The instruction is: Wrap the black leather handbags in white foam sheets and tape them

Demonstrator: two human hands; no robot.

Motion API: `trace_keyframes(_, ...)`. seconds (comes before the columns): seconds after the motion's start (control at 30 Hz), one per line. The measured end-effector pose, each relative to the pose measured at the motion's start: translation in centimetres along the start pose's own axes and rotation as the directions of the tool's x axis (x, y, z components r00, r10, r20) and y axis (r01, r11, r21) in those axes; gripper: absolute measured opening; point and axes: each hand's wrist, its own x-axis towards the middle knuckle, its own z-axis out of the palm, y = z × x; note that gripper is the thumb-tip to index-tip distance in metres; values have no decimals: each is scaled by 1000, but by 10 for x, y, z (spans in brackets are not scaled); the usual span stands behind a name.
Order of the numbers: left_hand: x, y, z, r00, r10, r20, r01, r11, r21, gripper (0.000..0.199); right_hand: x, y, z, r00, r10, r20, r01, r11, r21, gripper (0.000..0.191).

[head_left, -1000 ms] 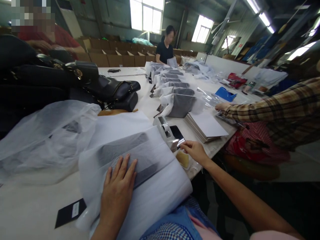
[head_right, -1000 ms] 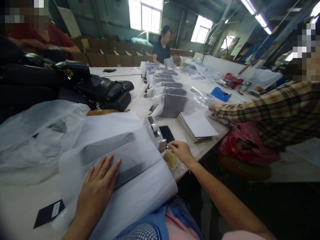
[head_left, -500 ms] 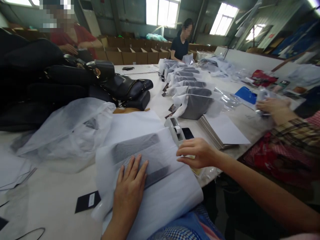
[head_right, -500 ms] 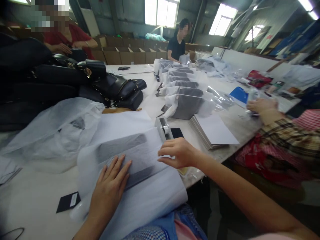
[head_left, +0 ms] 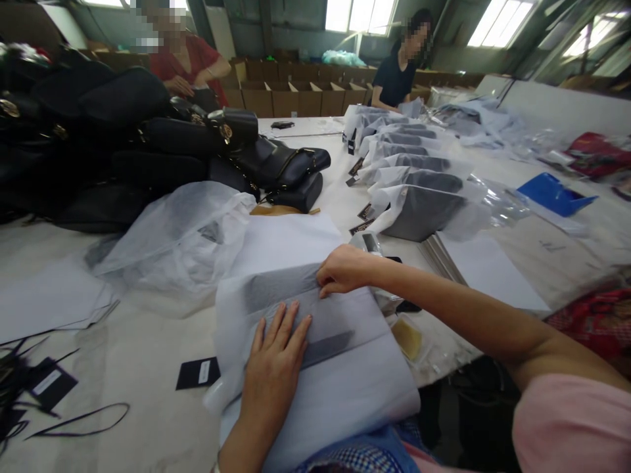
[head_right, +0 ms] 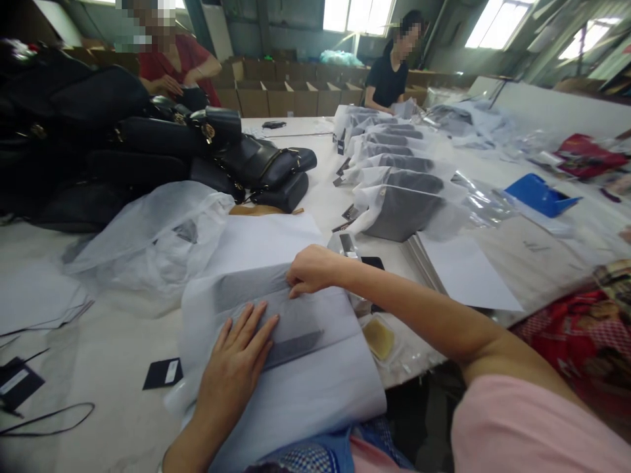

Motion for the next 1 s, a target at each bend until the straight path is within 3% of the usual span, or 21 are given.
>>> trace_keyframes(0.1, 1, 0, -1, 1000, -7, 5, 7, 1000, -9, 42, -1, 2, 1, 990, 138, -15, -139, 988, -67, 35)
trace_keyframes(0.17, 1, 0, 0, 1000, -8, 13, 9, 1000, -8, 42, -9, 8, 3, 938, 336, -86, -342, 938, -63, 40)
trace_keyframes(0.27, 0, 0, 0, 1000, -5, 7, 5, 1000, -10, 41, -38, 18, 10, 765, 601, -232, -616, 787, 8, 25)
trace_keyframes(0.4, 0, 0, 0, 1000, -10, 0, 10, 1000, -20, 41, -105, 12, 37, 553, 732, -398, -726, 658, 202, 26)
trace_keyframes(0.47, 0, 1, 1, 1000, -9, -3, 9, 1000, -25, 40, -137, 0, 56, 429, 794, -431, -704, 593, 391, 28)
trace_keyframes(0.53, -1, 0, 2, 1000, -7, -3, 7, 1000, -30, 40, -157, -13, 74, 349, 867, -355, -648, 497, 577, 27)
trace_keyframes(0.6, -1, 0, 3, 1000, -6, -2, 6, 999, -34, 41, -165, -22, 87, 302, 932, -203, -539, 342, 770, 31)
trace_keyframes(0.67, -2, -1, 4, 1000, -2, -8, 2, 999, -36, 41, -161, -26, 94, 266, 962, -67, -352, 161, 922, 33)
trace_keyframes(0.73, -3, -1, 6, 1000, 3, -22, -4, 999, -33, 41, -154, -28, 95, 236, 972, -8, -185, 53, 981, 36)
trace_keyframes(0.87, -4, -2, 8, 999, 8, -32, -9, 1000, -23, 40, -148, -39, 88, 161, 985, -60, -83, 74, 994, 36)
trace_keyframes(1.0, -4, -2, 9, 999, 8, -36, -8, 1000, -11, 40, -158, -70, 85, 61, 991, -122, -23, 124, 992, 31)
